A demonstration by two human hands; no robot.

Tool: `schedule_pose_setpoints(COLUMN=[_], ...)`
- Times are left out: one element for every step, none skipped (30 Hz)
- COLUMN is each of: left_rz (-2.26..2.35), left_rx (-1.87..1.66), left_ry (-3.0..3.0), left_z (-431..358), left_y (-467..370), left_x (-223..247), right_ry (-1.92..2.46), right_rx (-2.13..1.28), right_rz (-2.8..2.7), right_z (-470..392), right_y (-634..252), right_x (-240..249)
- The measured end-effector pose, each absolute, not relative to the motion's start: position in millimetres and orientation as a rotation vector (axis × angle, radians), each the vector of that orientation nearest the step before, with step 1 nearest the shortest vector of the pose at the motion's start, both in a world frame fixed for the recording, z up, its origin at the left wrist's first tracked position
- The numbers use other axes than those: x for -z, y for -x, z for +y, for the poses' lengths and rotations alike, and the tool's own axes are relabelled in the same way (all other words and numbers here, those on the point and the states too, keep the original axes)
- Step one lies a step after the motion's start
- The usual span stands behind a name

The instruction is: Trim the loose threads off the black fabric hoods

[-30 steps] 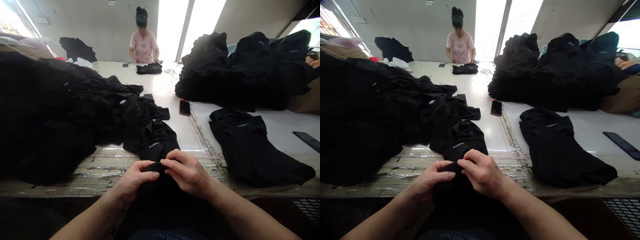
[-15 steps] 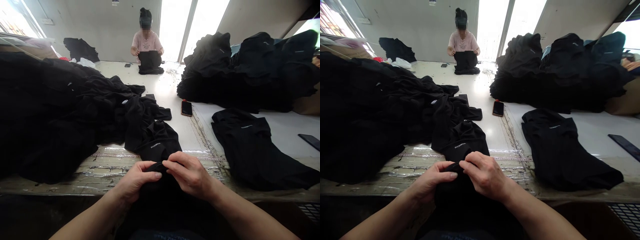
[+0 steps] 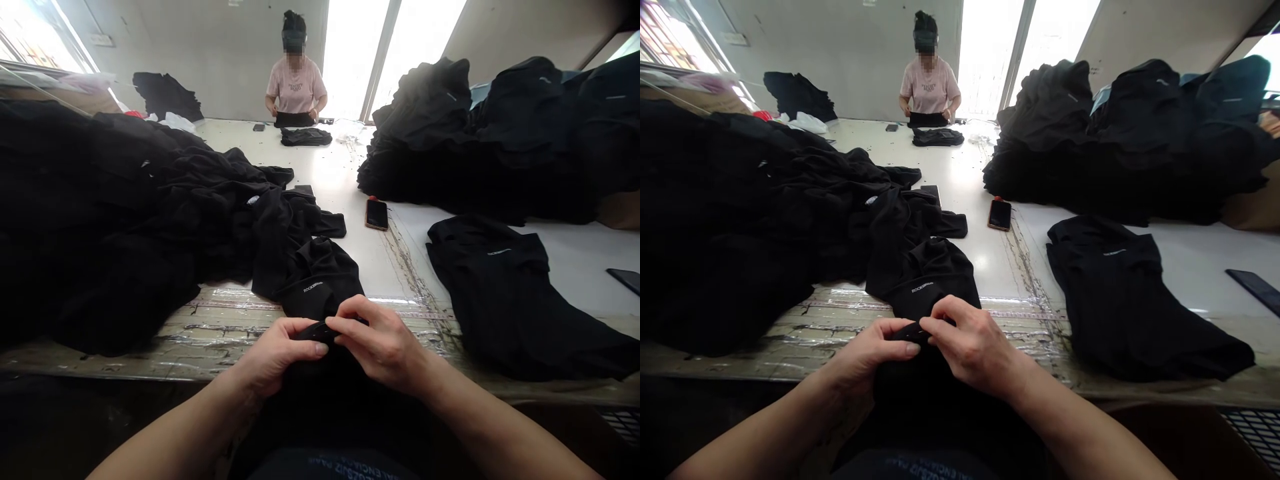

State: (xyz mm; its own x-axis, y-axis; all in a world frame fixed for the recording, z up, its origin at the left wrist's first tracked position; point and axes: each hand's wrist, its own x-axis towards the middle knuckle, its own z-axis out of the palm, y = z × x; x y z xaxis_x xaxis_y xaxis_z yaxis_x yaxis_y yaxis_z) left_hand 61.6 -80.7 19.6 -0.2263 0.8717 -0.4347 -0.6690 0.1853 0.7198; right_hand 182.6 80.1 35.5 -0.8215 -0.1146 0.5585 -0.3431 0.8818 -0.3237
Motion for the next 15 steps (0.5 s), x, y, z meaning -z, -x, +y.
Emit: schedule_pose_setpoints(left_rz=[1.080,1.083,1.084,1.083,1.081,1.077,1.073,1.070,1.069,1.069,1.068,1.070,1.071,1.074,1.079], left_rx=[-1.443,-1.437,-1.434,-1.431,-1.428,-1.424,-1.421,-1.417,-1.411,-1.406,-1.403,-1.401,-1.398,-1.396,-1.393], left_ry=[-0.260,-0.269,-0.277,-0.284,-0.290,-0.295,-0.300,-0.304,-0.307,-0.310,-0.314,-0.320,-0.324,-0.327,-0.329], left_z=[-80.5,-80.3,-80.2,-80.1,-80.0,-79.9,-79.9,-79.8,-79.8,-79.9,-80.0,-80.0,-80.1,-80.2,-80.2], left_y=[-62.2,-62.6,-62.9,-62.9,-62.6,-62.2,-61.6,-61.1,-60.6,-60.2,-59.9,-59.8,-59.9,-60.0,-60.1], left_x=[-20.3,-21.1,-22.0,-22.9,-23.7,-24.4,-24.9,-25.2,-25.2,-25.1,-24.8,-24.5,-24.3,-24.1,-24.1], right_ry=[-0.331,-0.335,-0.341,-0.348,-0.353,-0.358,-0.363,-0.368,-0.374,-0.379,-0.384,-0.387,-0.388,-0.389,-0.387], right_rx=[-0.571,-0.572,-0.567,-0.559,-0.551,-0.541,-0.530,-0.521,-0.515,-0.510,-0.509,-0.508,-0.509,-0.507,-0.505], right_rz=[-2.517,-2.530,-2.544,-2.554,-2.561,-2.564,-2.562,-2.559,-2.558,-2.557,-2.557,-2.558,-2.560,-2.563,-2.566], right_z=[79.1,78.1,77.1,76.3,75.8,75.5,75.4,75.4,75.7,76.0,76.4,76.8,77.1,77.4,77.4], right_y=[-182.2,-181.7,-181.2,-180.8,-180.4,-180.2,-180.1,-180.1,-180.2,-180.3,-180.5,-180.7,-180.9,-181.2,-181.4], right_x=[-36.5,-37.6,-38.8,-39.9,-41.0,-41.9,-42.6,-43.1,-43.3,-43.3,-43.1,-42.7,-42.2,-41.6,-41.0])
